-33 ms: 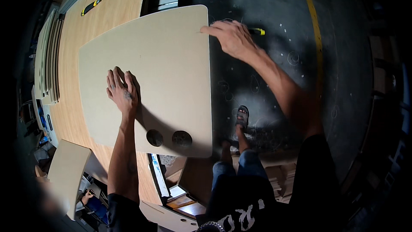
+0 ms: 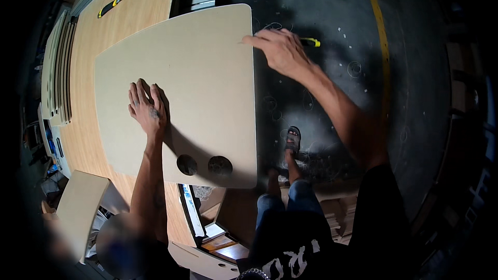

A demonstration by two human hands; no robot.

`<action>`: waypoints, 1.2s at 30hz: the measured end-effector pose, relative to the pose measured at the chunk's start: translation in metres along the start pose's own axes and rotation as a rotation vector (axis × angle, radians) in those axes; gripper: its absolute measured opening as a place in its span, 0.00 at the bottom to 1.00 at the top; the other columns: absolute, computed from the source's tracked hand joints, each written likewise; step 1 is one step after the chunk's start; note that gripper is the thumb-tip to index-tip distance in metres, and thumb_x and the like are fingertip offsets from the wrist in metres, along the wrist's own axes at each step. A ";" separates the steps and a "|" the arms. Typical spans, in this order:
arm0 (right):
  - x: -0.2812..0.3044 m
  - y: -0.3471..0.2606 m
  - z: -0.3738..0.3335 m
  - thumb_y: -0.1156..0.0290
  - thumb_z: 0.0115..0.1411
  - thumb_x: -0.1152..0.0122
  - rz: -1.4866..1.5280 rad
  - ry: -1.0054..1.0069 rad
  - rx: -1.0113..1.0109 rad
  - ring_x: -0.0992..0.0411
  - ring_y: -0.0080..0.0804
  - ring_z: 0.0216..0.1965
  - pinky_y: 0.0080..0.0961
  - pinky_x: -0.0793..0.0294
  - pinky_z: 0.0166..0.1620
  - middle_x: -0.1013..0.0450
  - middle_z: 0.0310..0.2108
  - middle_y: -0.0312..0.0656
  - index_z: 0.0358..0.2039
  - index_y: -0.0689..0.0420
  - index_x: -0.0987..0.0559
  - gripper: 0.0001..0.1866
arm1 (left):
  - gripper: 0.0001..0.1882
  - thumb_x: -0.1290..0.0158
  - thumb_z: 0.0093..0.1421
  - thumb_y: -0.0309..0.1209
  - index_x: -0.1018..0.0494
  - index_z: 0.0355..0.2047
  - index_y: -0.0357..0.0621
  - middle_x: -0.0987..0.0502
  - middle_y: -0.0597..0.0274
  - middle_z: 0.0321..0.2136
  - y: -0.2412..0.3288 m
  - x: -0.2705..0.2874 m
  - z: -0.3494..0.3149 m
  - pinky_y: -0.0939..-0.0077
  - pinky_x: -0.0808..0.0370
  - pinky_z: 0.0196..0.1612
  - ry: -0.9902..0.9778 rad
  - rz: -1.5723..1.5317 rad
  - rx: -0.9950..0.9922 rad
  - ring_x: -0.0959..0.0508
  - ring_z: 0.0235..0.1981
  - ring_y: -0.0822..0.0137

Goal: The person trims the excess material from the edges of wooden panels using a utility knife while working at a large table in a workshop.

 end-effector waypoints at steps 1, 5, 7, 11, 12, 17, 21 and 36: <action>-0.005 -0.013 -0.010 0.86 0.52 0.52 0.018 0.006 -0.001 0.26 0.41 0.39 0.35 0.30 0.44 0.24 0.37 0.42 0.46 0.53 0.21 0.23 | 0.31 0.61 0.68 0.51 0.41 0.63 0.43 0.44 0.46 0.65 -0.004 0.000 -0.001 0.45 0.53 0.66 0.005 0.014 -0.001 0.48 0.68 0.48; -0.010 -0.065 -0.053 0.88 0.48 0.49 0.075 0.057 -0.105 0.26 0.36 0.38 0.33 0.34 0.42 0.25 0.35 0.39 0.44 0.50 0.20 0.25 | 0.31 0.61 0.68 0.51 0.40 0.63 0.44 0.43 0.47 0.65 -0.010 -0.002 0.001 0.43 0.53 0.65 0.033 0.029 -0.034 0.47 0.68 0.50; -0.008 -0.089 -0.084 0.87 0.48 0.48 0.094 0.044 -0.143 0.26 0.34 0.38 0.33 0.35 0.42 0.26 0.36 0.38 0.44 0.49 0.20 0.25 | 0.31 0.61 0.68 0.52 0.40 0.63 0.44 0.42 0.47 0.65 -0.004 -0.010 0.000 0.42 0.52 0.64 0.037 0.019 -0.042 0.47 0.68 0.51; -0.007 -0.163 -0.150 0.86 0.49 0.47 0.146 -0.101 -0.185 0.28 0.33 0.38 0.32 0.37 0.41 0.27 0.38 0.41 0.47 0.49 0.21 0.25 | 0.32 0.62 0.67 0.54 0.40 0.64 0.47 0.43 0.48 0.65 -0.017 -0.010 0.001 0.42 0.52 0.64 0.037 0.065 -0.019 0.47 0.68 0.53; -0.007 -0.182 -0.174 0.86 0.50 0.46 0.203 -0.174 -0.194 0.28 0.33 0.39 0.35 0.36 0.44 0.27 0.38 0.41 0.48 0.48 0.22 0.26 | 0.32 0.62 0.67 0.54 0.41 0.64 0.47 0.43 0.48 0.65 -0.020 -0.014 -0.001 0.42 0.52 0.64 0.031 0.067 -0.022 0.47 0.68 0.53; 0.000 -0.230 -0.272 0.80 0.58 0.45 0.618 -0.481 -0.044 0.24 0.37 0.37 0.33 0.25 0.48 0.24 0.38 0.43 0.51 0.54 0.22 0.19 | 0.33 0.63 0.67 0.53 0.41 0.64 0.44 0.43 0.46 0.65 -0.011 -0.005 0.005 0.43 0.53 0.65 0.010 0.043 0.011 0.48 0.68 0.50; -0.019 -0.155 -0.233 0.79 0.65 0.50 0.885 0.051 -0.550 0.24 0.29 0.35 0.28 0.22 0.42 0.23 0.37 0.44 0.57 0.64 0.30 0.20 | 0.32 0.62 0.68 0.52 0.41 0.64 0.45 0.44 0.47 0.66 -0.003 -0.007 0.002 0.44 0.54 0.66 -0.003 0.027 -0.003 0.48 0.68 0.50; -0.040 0.078 0.055 0.73 0.63 0.44 0.471 0.345 -0.150 0.23 0.33 0.48 0.25 0.25 0.51 0.22 0.47 0.40 0.49 0.54 0.21 0.14 | 0.31 0.62 0.68 0.51 0.41 0.64 0.44 0.44 0.47 0.66 -0.006 -0.003 0.003 0.47 0.55 0.66 -0.021 -0.001 -0.012 0.48 0.68 0.53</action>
Point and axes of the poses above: each hand's wrist, its own z-axis towards the middle knuckle, its own x-axis out of the back of the hand, y = z × x, the point moved 1 cm from there along z, towards the middle knuckle
